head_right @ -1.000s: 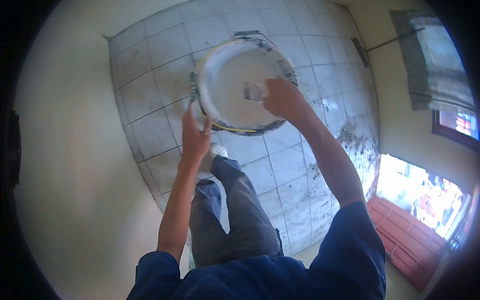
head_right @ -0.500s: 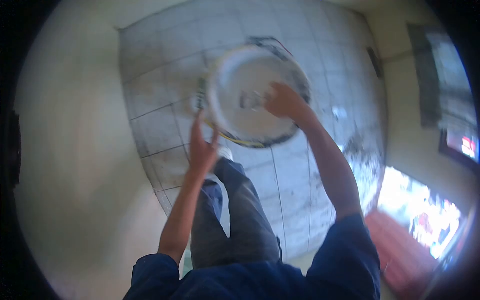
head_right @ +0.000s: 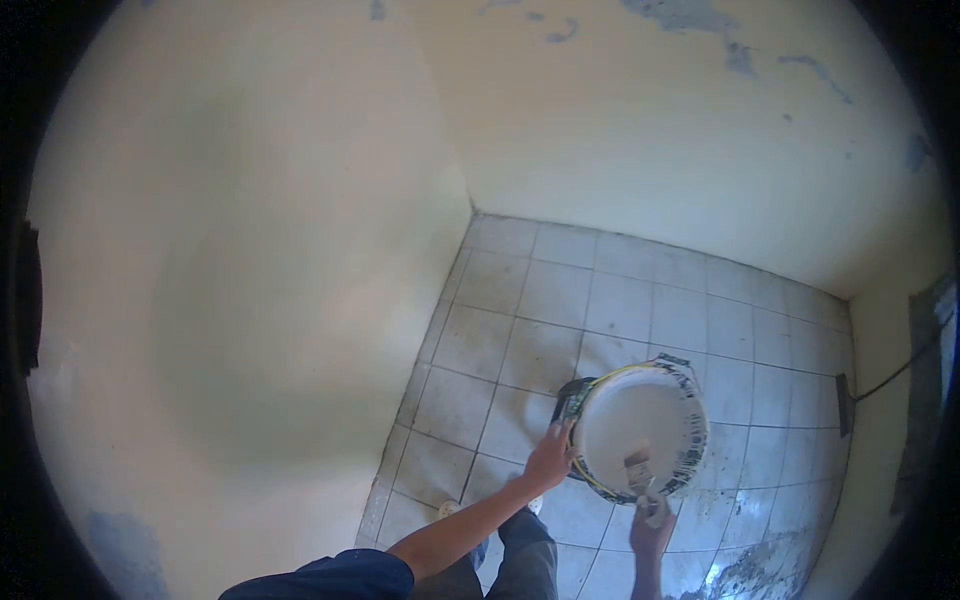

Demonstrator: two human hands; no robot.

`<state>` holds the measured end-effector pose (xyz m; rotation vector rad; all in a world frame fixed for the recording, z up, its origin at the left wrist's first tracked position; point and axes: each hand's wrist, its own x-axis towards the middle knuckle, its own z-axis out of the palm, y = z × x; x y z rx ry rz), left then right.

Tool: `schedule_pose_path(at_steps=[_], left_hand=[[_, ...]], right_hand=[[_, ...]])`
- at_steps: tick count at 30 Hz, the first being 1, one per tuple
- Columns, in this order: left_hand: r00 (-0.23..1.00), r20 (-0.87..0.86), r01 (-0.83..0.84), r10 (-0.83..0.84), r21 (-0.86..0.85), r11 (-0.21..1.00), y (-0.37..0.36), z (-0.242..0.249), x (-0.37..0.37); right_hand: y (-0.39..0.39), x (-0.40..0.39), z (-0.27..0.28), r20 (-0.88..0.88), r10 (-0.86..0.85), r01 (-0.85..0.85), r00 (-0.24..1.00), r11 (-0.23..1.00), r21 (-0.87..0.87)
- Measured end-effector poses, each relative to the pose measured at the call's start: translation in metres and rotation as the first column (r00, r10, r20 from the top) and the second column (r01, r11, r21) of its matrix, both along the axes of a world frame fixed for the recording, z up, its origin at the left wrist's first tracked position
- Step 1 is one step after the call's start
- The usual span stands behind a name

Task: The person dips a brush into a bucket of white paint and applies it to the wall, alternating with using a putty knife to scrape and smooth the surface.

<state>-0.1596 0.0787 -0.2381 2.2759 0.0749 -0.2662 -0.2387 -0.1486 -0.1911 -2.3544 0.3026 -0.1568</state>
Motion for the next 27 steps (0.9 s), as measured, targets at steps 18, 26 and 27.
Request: schedule_pose_path(at_steps=[18,26,27], left_hand=[[0.912,0.254,0.237,-0.323,0.318,0.918,-0.004,-0.003,-0.011],[0.945,0.267,0.209,-0.188,-0.053,0.977,0.008,0.005,-0.004],[0.960,0.224,0.197,-0.167,-0.117,0.973,0.016,0.010,-0.005]], right_hand=[[0.017,-0.038,0.019,0.054,-0.183,0.180,0.982,0.983,0.045],[0.015,-0.032,0.000,0.030,-0.217,0.214,0.976,0.974,0.078],[0.007,-0.031,-0.008,-0.093,-0.216,0.234,0.972,0.931,0.281]])
